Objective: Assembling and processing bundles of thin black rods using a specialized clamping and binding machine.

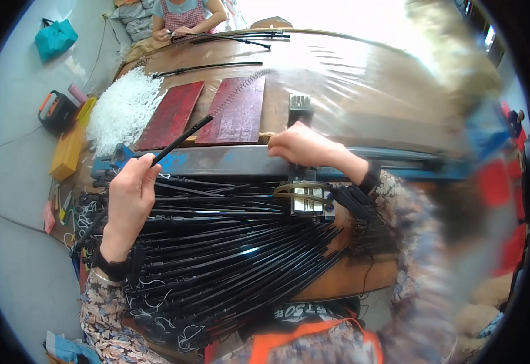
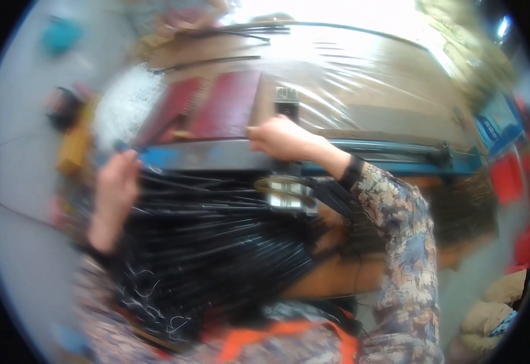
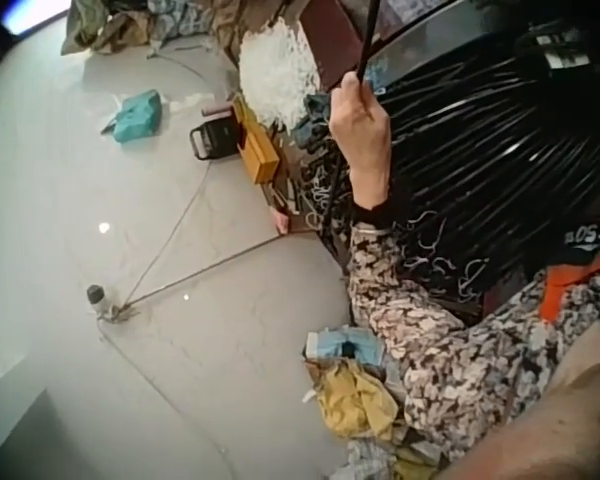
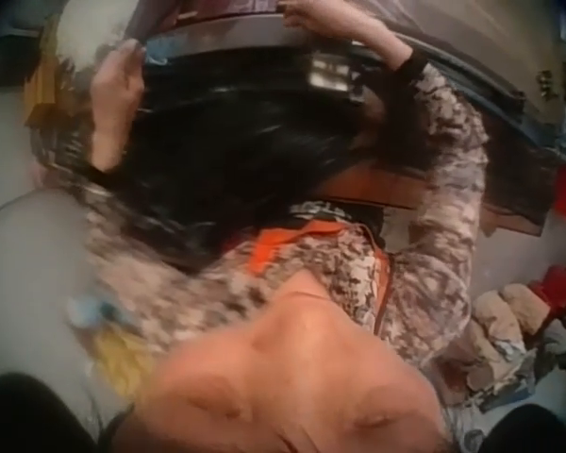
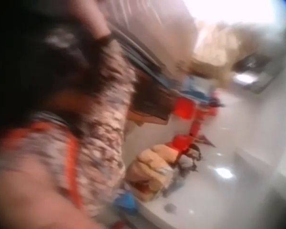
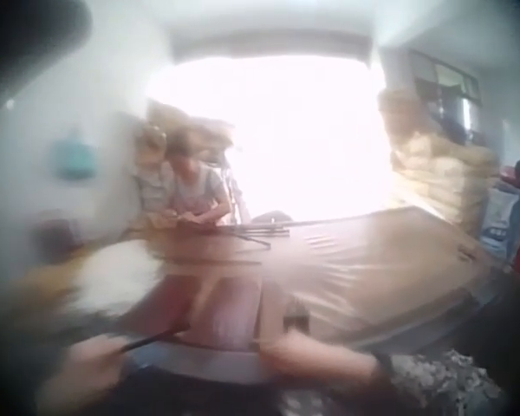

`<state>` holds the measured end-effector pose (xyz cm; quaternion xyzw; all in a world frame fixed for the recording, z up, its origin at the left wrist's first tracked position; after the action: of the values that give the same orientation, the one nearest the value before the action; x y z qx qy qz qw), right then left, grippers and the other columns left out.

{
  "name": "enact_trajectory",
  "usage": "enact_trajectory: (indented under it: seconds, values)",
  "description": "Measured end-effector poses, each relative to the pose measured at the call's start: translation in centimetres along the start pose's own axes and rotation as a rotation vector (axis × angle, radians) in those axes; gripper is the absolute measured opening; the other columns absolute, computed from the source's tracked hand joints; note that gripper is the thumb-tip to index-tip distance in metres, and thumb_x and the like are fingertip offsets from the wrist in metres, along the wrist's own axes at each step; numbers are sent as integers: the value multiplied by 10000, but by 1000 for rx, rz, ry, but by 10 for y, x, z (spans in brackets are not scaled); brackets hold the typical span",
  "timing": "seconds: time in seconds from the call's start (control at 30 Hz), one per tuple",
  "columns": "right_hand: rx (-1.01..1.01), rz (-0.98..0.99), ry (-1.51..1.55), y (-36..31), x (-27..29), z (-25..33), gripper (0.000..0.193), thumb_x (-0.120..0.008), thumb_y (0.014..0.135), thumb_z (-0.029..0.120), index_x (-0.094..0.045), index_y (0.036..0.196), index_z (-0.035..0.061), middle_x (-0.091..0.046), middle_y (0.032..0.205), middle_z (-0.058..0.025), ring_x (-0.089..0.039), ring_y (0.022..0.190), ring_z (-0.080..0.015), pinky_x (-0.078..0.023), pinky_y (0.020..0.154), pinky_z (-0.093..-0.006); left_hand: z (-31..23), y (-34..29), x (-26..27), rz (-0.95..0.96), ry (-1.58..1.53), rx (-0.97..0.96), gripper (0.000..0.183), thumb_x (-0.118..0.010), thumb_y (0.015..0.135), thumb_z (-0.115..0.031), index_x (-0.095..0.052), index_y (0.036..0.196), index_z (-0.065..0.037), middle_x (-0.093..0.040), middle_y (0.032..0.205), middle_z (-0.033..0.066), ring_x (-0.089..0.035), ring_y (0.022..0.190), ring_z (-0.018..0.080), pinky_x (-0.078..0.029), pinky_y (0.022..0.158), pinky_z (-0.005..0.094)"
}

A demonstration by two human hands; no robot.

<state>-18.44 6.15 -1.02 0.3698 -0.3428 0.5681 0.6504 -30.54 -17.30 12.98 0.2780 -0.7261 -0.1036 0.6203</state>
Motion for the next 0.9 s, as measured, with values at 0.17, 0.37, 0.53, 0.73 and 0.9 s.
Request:
enact_trajectory:
  seconds: [0.17,0.37,0.53,0.73,0.9]
  values:
    - [94,-417,-336,-36,31,11,68,-667,874,86,-647,834,138,-654,731,-43,-651,718,-247,-429,816,-396,24,-2,-11,11,109,-7,159,-670,950,-157,-653,1079,-66,-568,772,148,-594,690,366,-464,599,441]
    - [-151,-412,-504,-157,64,-61,102,-645,849,20,-610,835,116,-663,797,-54,-642,877,-242,-377,907,-404,27,13,-40,85,55,-50,165,-678,944,-200,-662,1070,-94,-580,770,146,-612,693,372,-467,585,453]
    - [-391,-453,-789,-275,119,-126,54,-635,866,47,-637,890,95,-663,851,-85,-620,1003,-296,-341,1069,-457,-11,38,-95,123,-8,-260,170,-692,915,-198,-681,1056,-104,-613,777,125,-652,715,344,-533,616,429]
    - [-441,-467,-874,-357,119,-193,125,-645,897,109,-709,1001,81,-722,968,-92,-642,1075,-292,-385,1081,-452,-89,69,-189,215,-172,-387,111,-654,929,-191,-654,963,-85,-660,823,131,-689,782,332,-567,661,429]
    - [-334,-540,-892,-361,102,-204,161,-646,919,134,-726,1043,67,-733,1039,-109,-651,1101,-322,-452,1032,-461,-64,61,-199,162,-193,-359,106,-644,942,-177,-627,922,-74,-652,813,138,-679,783,342,-558,670,439]
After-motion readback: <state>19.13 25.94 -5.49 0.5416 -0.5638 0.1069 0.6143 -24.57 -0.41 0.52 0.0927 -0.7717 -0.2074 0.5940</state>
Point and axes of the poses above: each hand's wrist, its own y-axis towards the middle knuckle, its own x-axis out of the back of the hand, z = x × y, the point moved 10 cm from there along y, towards the middle knuckle
